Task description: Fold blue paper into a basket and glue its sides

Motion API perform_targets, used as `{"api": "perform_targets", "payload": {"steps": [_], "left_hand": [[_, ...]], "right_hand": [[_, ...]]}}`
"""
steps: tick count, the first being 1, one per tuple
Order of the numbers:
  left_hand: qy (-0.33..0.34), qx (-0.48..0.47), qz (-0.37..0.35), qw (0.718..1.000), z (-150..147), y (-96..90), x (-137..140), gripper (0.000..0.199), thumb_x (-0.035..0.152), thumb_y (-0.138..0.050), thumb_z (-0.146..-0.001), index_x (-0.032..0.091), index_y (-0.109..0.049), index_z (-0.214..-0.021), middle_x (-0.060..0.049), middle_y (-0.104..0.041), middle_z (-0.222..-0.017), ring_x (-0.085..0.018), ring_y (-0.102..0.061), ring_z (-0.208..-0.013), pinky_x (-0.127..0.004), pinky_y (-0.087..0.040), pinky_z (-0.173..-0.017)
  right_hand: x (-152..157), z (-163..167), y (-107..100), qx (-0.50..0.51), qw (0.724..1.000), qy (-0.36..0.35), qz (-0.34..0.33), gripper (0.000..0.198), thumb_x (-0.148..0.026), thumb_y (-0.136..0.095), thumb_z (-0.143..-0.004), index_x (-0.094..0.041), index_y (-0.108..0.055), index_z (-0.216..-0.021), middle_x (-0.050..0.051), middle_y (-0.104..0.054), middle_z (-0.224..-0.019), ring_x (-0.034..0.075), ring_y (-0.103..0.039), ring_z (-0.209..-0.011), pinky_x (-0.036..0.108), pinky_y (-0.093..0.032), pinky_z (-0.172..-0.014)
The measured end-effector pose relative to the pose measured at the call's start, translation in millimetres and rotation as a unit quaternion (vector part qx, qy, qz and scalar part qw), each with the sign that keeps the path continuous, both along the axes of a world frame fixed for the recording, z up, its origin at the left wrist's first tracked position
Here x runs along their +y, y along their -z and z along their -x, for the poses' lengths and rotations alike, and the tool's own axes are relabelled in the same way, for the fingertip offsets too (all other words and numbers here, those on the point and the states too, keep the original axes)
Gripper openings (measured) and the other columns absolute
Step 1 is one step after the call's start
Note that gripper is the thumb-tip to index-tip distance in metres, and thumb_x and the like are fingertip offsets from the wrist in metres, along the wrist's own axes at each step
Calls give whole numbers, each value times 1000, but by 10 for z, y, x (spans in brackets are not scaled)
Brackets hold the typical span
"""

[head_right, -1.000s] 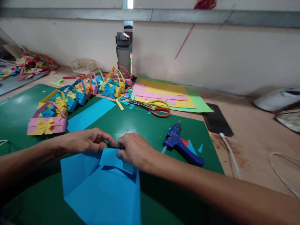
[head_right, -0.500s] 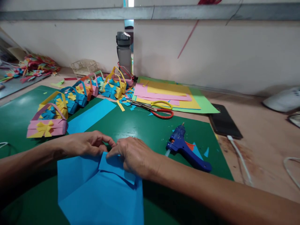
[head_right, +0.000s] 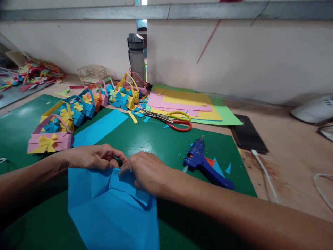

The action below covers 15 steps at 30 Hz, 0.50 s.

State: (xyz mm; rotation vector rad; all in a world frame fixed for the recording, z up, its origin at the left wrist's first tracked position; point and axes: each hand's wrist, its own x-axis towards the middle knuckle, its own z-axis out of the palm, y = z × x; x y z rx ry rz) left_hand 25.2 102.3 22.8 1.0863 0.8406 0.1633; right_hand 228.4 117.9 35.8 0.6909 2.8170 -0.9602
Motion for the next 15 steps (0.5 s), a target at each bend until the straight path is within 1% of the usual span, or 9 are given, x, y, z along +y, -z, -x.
{"api": "perform_targets", "payload": {"steps": [4, 10, 13, 15], "left_hand": [[13, 12, -38, 999, -24, -30, -1, 41, 18, -58, -62, 14, -57, -102, 4, -54, -62, -6, -36, -48, -17, -26, -45], [38, 34, -98, 994, -30, 14, 21, 38, 25, -58, -69, 12, -57, -105, 6, -44, -57, -7, -28, -48, -19, -20, -45], [43, 42, -110, 992, -47, 55, 35, 37, 25, -58, -70, 12, -58, -105, 7, -40, -54, -7, -24, -47, -21, -17, -45], [43, 47, -111, 992, -66, 64, 39, 35, 23, -57, -70, 11, -60, -102, 8, -38, -52, -7, -22, -47, -21, -15, -45]], "right_hand": [[13, 20, -49, -24, 1000, -4, 6, 46, 3, -51, -56, -22, -71, -90, 0, -67, -75, 13, -56, -66, 21, -32, -55], [25, 31, -79, -28, 999, -1, 27, 49, 3, -51, -59, -22, -71, -96, 2, -71, -87, 15, -60, -75, 22, -38, -62], [23, 30, -70, -25, 999, -2, 27, 50, 3, -52, -59, -23, -71, -97, 2, -71, -91, 16, -61, -80, 22, -39, -66], [28, 23, -71, -25, 999, -6, 21, 50, 2, -52, -59, -23, -72, -97, 2, -71, -91, 16, -61, -80, 22, -38, -64]]}}
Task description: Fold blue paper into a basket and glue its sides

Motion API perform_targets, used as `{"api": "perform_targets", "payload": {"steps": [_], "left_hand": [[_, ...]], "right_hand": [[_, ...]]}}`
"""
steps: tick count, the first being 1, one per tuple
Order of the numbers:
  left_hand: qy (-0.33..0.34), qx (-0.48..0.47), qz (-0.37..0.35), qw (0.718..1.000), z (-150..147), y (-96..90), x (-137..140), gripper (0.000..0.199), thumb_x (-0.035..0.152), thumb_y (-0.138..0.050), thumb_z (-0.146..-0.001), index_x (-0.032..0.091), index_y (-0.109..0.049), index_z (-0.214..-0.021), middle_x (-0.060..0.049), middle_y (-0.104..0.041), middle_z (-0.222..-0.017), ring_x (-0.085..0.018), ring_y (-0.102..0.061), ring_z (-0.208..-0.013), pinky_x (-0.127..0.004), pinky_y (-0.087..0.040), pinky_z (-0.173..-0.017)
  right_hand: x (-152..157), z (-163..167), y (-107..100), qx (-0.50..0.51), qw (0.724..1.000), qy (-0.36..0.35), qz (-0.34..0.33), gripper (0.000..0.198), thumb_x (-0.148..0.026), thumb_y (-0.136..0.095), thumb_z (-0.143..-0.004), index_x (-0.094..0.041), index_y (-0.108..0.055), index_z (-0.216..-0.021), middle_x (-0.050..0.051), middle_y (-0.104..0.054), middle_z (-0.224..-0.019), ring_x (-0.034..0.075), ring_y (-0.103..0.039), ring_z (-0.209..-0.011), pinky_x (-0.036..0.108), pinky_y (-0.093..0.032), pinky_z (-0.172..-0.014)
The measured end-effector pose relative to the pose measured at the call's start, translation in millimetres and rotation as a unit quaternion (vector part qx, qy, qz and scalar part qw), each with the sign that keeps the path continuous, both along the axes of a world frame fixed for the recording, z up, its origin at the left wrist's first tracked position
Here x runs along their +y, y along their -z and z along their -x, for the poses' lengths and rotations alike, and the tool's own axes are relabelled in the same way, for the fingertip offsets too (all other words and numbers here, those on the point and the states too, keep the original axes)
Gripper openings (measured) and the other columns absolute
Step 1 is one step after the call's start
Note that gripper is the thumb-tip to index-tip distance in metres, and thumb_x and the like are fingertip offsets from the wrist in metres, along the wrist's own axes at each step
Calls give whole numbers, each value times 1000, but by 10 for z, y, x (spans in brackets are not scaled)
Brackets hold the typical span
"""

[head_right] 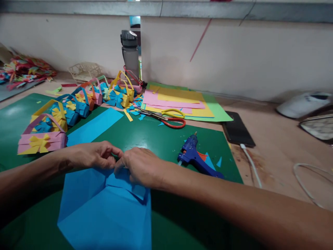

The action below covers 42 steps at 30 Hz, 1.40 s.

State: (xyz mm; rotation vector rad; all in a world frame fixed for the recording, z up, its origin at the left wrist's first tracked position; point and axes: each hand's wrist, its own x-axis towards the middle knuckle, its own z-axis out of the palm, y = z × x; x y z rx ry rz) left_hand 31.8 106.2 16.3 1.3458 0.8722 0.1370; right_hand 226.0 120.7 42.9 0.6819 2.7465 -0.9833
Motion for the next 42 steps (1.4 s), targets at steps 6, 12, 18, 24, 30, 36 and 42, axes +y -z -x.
{"api": "perform_targets", "payload": {"steps": [6, 12, 18, 24, 30, 36, 42], "left_hand": [[-3, 9, 6, 1000, -37, -19, 0, 25, 20, -55, -68, 11, -61, -91, 6, -40, -56, -7, -23, -50, -21, -17, -46], [-3, 14, -11, 1000, -33, -41, 0, 11, 18, -53, -68, 13, -57, -77, 6, -36, -55, -7, -21, -50, -21, -16, -44], [-15, 43, -34, 998, -26, -101, 0, 36, 18, -50, -66, 10, -58, -100, 9, -30, -51, -7, -17, -46, -22, -14, -43], [-15, 92, -77, 993, -29, -200, 5, 47, 23, -52, -66, 7, -59, -109, 8, -35, -51, -7, -24, -47, -20, -19, -43], [44, 141, -160, 976, -197, -396, 13, 14, 23, -56, -69, 12, -63, -66, 5, -41, -51, -7, -30, -47, -19, -22, -42], [51, 139, -220, 964, -285, -428, -19, 11, 19, -52, -71, 12, -59, -65, 5, -41, -52, -8, -32, -48, -18, -23, -42], [74, 139, -253, 955, -328, -388, 2, 13, 19, -49, -71, 13, -57, -63, 5, -39, -51, -8, -31, -47, -18, -23, -41]], "right_hand": [[43, -28, -5, 12, 1000, 9, 21, 50, 5, -50, -57, -21, -73, -92, 0, -67, -74, 11, -55, -63, 20, -33, -55], [35, -1, -28, 20, 999, 36, 24, 36, 6, -49, -59, -16, -68, -80, -2, -60, -66, 9, -48, -58, 20, -30, -53], [77, -2, -73, -19, 992, 124, 13, 16, -3, -53, -62, -15, -59, -71, -4, -54, -60, 9, -43, -55, 22, -25, -48], [98, -41, -153, -50, 984, 160, 60, 11, -13, -55, -67, -16, -54, -56, -7, -35, -47, 7, -33, -47, 22, -22, -43], [-4, 5, -354, -50, 983, 174, 42, 8, -10, -57, -63, -15, -58, -58, -8, -35, -46, 6, -33, -47, 21, -20, -42], [10, -115, -401, -42, 983, 174, 41, 4, -15, -60, -66, -14, -64, -67, -6, -47, -52, 6, -43, -51, 17, -29, -44], [-35, -148, -448, -80, 982, 171, -8, 13, -11, -57, -63, -16, -67, -70, -3, -55, -55, 9, -48, -53, 19, -29, -45]]}}
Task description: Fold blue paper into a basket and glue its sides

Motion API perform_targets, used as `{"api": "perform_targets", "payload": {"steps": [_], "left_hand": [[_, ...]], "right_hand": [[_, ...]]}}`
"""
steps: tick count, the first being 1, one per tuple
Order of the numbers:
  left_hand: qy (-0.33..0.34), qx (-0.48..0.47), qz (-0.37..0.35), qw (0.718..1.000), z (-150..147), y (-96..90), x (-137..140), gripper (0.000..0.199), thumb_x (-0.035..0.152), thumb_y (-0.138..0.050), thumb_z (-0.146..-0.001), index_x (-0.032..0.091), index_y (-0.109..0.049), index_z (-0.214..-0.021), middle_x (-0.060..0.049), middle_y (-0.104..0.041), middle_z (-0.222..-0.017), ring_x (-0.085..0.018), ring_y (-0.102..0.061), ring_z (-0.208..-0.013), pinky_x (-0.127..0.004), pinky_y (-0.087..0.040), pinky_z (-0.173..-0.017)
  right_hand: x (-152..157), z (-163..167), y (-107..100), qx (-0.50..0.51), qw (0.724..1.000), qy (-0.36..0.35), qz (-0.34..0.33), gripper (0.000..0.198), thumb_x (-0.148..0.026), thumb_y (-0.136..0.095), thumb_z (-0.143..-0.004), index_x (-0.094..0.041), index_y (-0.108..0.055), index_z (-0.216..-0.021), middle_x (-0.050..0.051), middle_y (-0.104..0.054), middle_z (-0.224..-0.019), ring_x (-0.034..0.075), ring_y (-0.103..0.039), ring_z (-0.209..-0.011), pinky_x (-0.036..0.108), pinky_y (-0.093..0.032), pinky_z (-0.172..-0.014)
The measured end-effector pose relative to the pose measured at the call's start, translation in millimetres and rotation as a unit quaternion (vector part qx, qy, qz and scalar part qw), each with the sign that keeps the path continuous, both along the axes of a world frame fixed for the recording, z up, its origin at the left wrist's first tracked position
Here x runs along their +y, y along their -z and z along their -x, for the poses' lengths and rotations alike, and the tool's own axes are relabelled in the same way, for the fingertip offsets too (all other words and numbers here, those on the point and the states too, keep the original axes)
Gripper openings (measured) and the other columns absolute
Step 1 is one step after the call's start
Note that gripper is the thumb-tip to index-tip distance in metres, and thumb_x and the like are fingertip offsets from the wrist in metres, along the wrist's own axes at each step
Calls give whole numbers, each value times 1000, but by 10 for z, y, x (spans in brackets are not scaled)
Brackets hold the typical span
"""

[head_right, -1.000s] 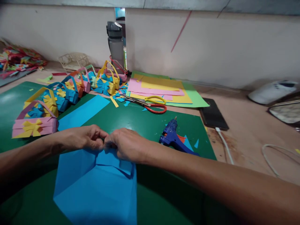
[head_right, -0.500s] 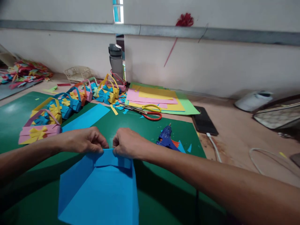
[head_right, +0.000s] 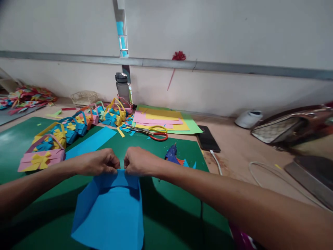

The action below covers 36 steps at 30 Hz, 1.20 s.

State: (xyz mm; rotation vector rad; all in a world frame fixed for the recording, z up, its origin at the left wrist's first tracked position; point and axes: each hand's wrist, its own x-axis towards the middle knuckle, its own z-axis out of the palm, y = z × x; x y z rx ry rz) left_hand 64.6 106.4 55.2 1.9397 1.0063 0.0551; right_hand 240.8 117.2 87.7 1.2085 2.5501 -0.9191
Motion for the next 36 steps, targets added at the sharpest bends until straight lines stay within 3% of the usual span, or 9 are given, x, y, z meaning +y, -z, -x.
{"api": "perform_targets", "payload": {"steps": [3, 6, 10, 13, 16, 20, 25, 31, 36], "left_hand": [[4, -3, -29, 1000, -45, 69, 38, 17, 24, -52, -71, 14, -51, -58, 6, -33, -50, -7, -27, -47, -19, -21, -42], [-12, -7, -73, 997, -63, 134, 55, 25, 26, -52, -74, 15, -43, -53, 6, -28, -50, -7, -25, -48, -20, -19, -43], [-57, 3, -158, 986, -19, 144, 28, 23, 22, -47, -78, 14, -47, -56, 4, -34, -53, -8, -28, -52, -21, -20, -48], [-82, 28, -215, 973, 26, 121, 3, 23, 21, -46, -79, 13, -51, -58, 2, -40, -53, -9, -28, -52, -23, -20, -49], [-82, 55, -242, 965, 32, 107, -20, 22, 20, -45, -82, 13, -56, -65, -1, -50, -57, -9, -33, -52, -23, -21, -51], [-54, 76, -256, 962, -10, 91, -60, 24, 18, -44, -83, 13, -58, -64, -3, -55, -58, -10, -39, -51, -24, -23, -52], [-18, 83, -255, 963, -35, 98, -63, 22, 13, -45, -81, 14, -61, -66, -4, -60, -61, -11, -48, -53, -22, -25, -51], [24, 75, -245, 966, -45, 149, -37, 21, 9, -47, -78, 14, -67, -76, -6, -66, -68, -14, -54, -57, -23, -27, -52], [33, 29, -236, 971, -41, 150, -33, 37, 6, -49, -78, 17, -62, -111, -7, -72, -87, -16, -62, -66, -21, -36, -58]], "right_hand": [[-27, 58, -36, -18, 999, -3, -37, 11, -12, -57, -62, -15, -66, -65, -1, -54, -53, 12, -47, -54, 23, -26, -45], [-29, 62, -85, -23, 997, 5, -80, 11, -15, -59, -65, -14, -68, -71, 4, -61, -65, 16, -53, -63, 25, -28, -50], [-25, -65, -132, -10, 992, 45, -119, 45, -31, -64, -72, -12, -60, -112, 11, -65, -98, 22, -57, -85, 27, -37, -63], [-78, -158, -117, 4, 992, 92, -89, 74, -41, -69, -67, -10, -46, -130, 14, -62, -110, 24, -58, -91, 31, -42, -70], [-166, -181, -75, -14, 991, 109, -75, 74, -31, -69, -68, -8, -42, -133, 17, -60, -117, 26, -57, -100, 32, -43, -75], [-220, -151, -36, -45, 988, 85, -122, 53, -11, -57, -71, -7, -50, -123, 17, -62, -112, 25, -57, -101, 29, -41, -73], [-185, -130, -18, -65, 984, 78, -147, 22, -8, -50, -69, -13, -66, -84, 12, -68, -84, 21, -60, -78, 27, -32, -57], [-156, -137, 46, -69, 984, 65, -149, 20, -7, -49, -66, -15, -66, -70, 10, -68, -75, 16, -56, -66, 26, -25, -52], [-98, -158, 102, -59, 989, 53, -127, 23, -5, -48, -63, -14, -68, -69, 9, -67, -72, 14, -53, -61, 25, -28, -52]]}}
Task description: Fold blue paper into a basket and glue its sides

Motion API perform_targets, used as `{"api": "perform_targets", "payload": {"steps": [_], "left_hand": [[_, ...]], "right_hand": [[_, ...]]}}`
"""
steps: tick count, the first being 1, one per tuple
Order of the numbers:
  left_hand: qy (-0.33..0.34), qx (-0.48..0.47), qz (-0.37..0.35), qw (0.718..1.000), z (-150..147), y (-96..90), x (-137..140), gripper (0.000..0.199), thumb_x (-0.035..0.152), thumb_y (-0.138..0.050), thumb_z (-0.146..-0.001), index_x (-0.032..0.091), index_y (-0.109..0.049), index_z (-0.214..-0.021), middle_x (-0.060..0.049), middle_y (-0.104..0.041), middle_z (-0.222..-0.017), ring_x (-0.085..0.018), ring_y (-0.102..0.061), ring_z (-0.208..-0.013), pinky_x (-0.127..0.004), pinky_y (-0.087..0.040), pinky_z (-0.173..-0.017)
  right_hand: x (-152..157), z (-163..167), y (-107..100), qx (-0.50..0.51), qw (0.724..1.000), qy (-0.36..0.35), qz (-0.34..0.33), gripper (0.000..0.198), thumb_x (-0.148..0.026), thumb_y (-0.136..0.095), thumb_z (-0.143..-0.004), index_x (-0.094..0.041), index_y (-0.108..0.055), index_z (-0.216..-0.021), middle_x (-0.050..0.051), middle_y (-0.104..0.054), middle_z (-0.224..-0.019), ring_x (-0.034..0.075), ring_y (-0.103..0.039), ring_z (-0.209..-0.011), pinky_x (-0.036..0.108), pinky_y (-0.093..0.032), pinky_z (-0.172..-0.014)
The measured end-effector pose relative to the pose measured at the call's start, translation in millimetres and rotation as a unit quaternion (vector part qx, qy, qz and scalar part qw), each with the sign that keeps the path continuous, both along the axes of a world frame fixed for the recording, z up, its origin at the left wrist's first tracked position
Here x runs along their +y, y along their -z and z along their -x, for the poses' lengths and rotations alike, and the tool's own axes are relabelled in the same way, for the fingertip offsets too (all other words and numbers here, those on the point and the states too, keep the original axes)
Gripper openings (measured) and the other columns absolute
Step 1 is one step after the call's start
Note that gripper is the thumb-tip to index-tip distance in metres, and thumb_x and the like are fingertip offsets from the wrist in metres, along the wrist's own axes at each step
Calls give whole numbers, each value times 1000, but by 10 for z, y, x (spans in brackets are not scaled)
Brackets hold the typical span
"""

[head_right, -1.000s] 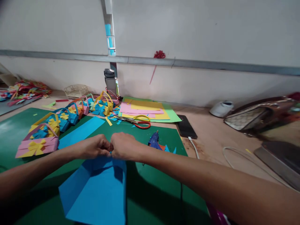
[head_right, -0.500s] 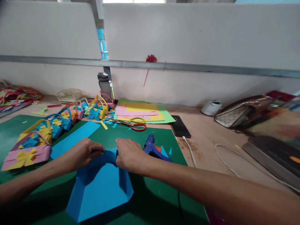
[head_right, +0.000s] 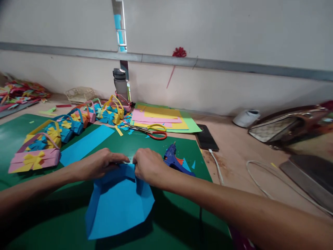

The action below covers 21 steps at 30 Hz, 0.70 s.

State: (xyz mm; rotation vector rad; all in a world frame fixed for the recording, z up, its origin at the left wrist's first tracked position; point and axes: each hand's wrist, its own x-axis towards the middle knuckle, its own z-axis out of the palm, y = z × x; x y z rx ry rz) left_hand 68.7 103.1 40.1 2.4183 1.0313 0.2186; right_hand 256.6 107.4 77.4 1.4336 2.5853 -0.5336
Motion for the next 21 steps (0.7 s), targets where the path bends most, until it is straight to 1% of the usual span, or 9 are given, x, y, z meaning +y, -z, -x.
{"api": "perform_targets", "payload": {"steps": [3, 6, 8, 9, 11, 16, 18, 21], "left_hand": [[32, -35, 28, 998, 11, 0, 15, 43, 2, -50, -77, 20, -62, -114, -4, -72, -92, -16, -65, -72, -20, -41, -63], [54, -70, 68, 994, 10, 11, 35, 48, -1, -49, -78, 22, -60, -119, -5, -70, -106, -19, -66, -91, -22, -45, -75], [65, -91, 93, 989, 8, 24, 47, 47, -1, -48, -79, 21, -60, -119, -6, -66, -114, -20, -63, -103, -25, -45, -85], [71, -99, 103, 987, 8, 32, 52, 46, -1, -49, -80, 21, -61, -119, -7, -65, -116, -20, -62, -106, -25, -45, -87], [81, -110, 115, 984, 13, 51, 61, 46, -1, -49, -80, 21, -61, -119, -7, -64, -117, -20, -62, -105, -25, -45, -88], [111, -137, 119, 977, 39, 101, 78, 47, -2, -49, -80, 23, -61, -119, -5, -66, -114, -18, -66, -97, -21, -48, -81], [113, -138, 120, 977, 44, 115, 84, 47, -2, -49, -80, 22, -62, -117, -5, -67, -112, -18, -67, -93, -20, -48, -77], [106, -133, 135, 976, 42, 135, 102, 46, -4, -49, -77, 20, -65, -112, -5, -70, -106, -16, -67, -84, -19, -48, -72]], "right_hand": [[32, -14, 20, 8, 1000, -6, 30, 27, -4, -47, -60, -15, -69, -70, 6, -65, -65, 12, -50, -56, 24, -29, -51], [51, -25, 31, 15, 998, -9, 57, 30, -4, -46, -58, -15, -70, -72, 3, -62, -60, 12, -48, -54, 23, -29, -49], [59, -30, 37, 19, 997, -9, 73, 30, -4, -46, -58, -15, -71, -71, 1, -59, -57, 11, -46, -54, 22, -29, -47], [63, -33, 41, 20, 996, -9, 81, 30, -5, -46, -57, -15, -71, -71, 0, -57, -55, 11, -45, -54, 22, -28, -46], [68, -39, 51, 20, 995, -7, 97, 29, -5, -46, -57, -14, -71, -70, -1, -54, -53, 10, -43, -52, 22, -26, -44], [79, -47, 64, 13, 992, 0, 128, 27, -5, -46, -57, -12, -70, -67, -3, -48, -50, 8, -38, -49, 21, -23, -41], [82, -44, 55, 13, 990, -5, 144, 29, -3, -47, -57, -13, -71, -69, -3, -50, -51, 8, -39, -50, 20, -25, -42], [85, -30, 39, 14, 987, -8, 161, 31, -2, -48, -60, -13, -72, -76, -2, -58, -60, 9, -46, -56, 18, -31, -46]]}}
